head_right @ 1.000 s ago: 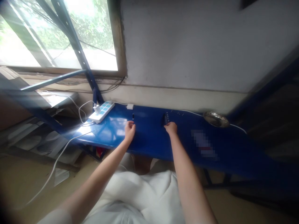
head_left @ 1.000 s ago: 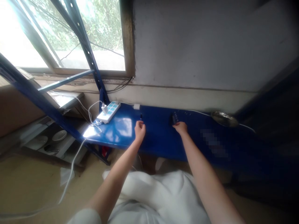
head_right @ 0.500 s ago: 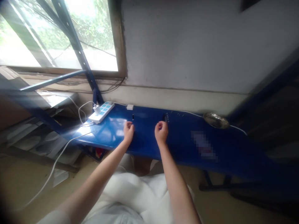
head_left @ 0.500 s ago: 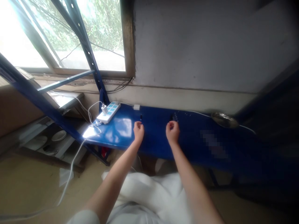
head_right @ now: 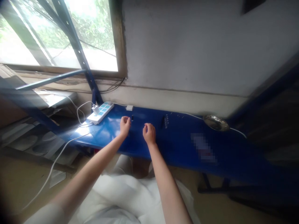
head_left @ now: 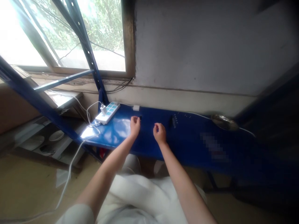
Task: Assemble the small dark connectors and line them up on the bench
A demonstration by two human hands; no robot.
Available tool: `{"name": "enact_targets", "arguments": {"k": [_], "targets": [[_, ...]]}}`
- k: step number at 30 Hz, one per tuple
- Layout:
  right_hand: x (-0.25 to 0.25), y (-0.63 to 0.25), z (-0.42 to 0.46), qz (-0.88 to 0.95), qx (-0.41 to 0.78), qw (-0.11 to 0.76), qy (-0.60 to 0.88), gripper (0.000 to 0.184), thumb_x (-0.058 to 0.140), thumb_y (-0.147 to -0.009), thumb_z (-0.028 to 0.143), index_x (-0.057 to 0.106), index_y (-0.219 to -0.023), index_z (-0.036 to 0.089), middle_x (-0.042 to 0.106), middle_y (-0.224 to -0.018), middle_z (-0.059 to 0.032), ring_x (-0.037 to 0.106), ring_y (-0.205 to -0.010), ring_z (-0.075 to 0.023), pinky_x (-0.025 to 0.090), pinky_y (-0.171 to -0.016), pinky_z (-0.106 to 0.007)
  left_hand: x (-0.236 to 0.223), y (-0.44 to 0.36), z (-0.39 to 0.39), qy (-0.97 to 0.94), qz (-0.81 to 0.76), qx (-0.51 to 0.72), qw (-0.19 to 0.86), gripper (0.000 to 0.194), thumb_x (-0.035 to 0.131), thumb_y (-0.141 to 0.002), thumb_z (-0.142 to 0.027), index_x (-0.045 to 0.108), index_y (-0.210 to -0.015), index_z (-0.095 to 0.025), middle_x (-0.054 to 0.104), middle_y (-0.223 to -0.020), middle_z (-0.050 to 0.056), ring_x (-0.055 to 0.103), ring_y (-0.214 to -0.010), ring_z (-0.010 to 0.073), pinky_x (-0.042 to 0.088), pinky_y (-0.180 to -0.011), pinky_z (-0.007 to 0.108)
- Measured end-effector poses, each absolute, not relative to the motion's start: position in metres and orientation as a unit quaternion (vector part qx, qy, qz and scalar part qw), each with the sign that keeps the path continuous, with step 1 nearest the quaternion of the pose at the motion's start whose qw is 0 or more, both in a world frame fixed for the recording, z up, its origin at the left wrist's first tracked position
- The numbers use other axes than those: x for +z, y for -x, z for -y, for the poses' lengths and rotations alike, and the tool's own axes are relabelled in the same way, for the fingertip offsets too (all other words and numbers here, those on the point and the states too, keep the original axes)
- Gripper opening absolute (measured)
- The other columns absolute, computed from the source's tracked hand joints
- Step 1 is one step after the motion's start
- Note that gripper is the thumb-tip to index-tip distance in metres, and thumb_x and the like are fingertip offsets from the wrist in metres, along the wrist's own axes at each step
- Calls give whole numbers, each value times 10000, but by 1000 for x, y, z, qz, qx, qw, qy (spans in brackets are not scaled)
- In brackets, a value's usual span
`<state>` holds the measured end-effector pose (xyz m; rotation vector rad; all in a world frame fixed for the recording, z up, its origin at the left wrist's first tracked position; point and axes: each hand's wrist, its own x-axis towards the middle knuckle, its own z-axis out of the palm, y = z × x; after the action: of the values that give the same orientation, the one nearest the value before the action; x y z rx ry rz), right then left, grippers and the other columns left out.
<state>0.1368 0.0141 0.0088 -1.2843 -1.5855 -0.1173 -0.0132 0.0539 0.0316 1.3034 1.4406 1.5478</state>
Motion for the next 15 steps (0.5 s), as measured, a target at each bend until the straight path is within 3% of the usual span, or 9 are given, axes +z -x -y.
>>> {"name": "enact_targets", "arguments": {"k": [5, 10, 15], "targets": [[7, -137, -15, 677, -36, 510, 529, 208, 359, -830, 228, 559, -872, 189, 606, -803, -82, 562, -769, -184, 465, -749, -338, 57, 32, -83, -627, -560, 492, 224, 261, 570, -764, -319, 547, -998, -205, 530, -623, -1, 535, -591, 150, 411, -640, 253], [4, -137, -15, 679, -34, 504, 533, 200, 365, -829, 217, 557, -872, 184, 606, -802, -81, 560, -774, -183, 465, -753, -332, 59, 35, -93, -750, -518, 369, 183, 336, 607, -736, -258, 558, -1067, -225, 582, -813, 52, 577, -656, 187, 416, -695, 289], [5, -138, -14, 678, -44, 505, 532, 202, 360, -832, 209, 557, -869, 179, 609, -799, -81, 561, -761, -179, 470, -739, -327, 57, 34, -97, -779, -563, 238, 139, 177, 557, -757, -170, 592, -930, -177, 607, -812, 79, 591, -700, 191, 411, -682, 257]]}}
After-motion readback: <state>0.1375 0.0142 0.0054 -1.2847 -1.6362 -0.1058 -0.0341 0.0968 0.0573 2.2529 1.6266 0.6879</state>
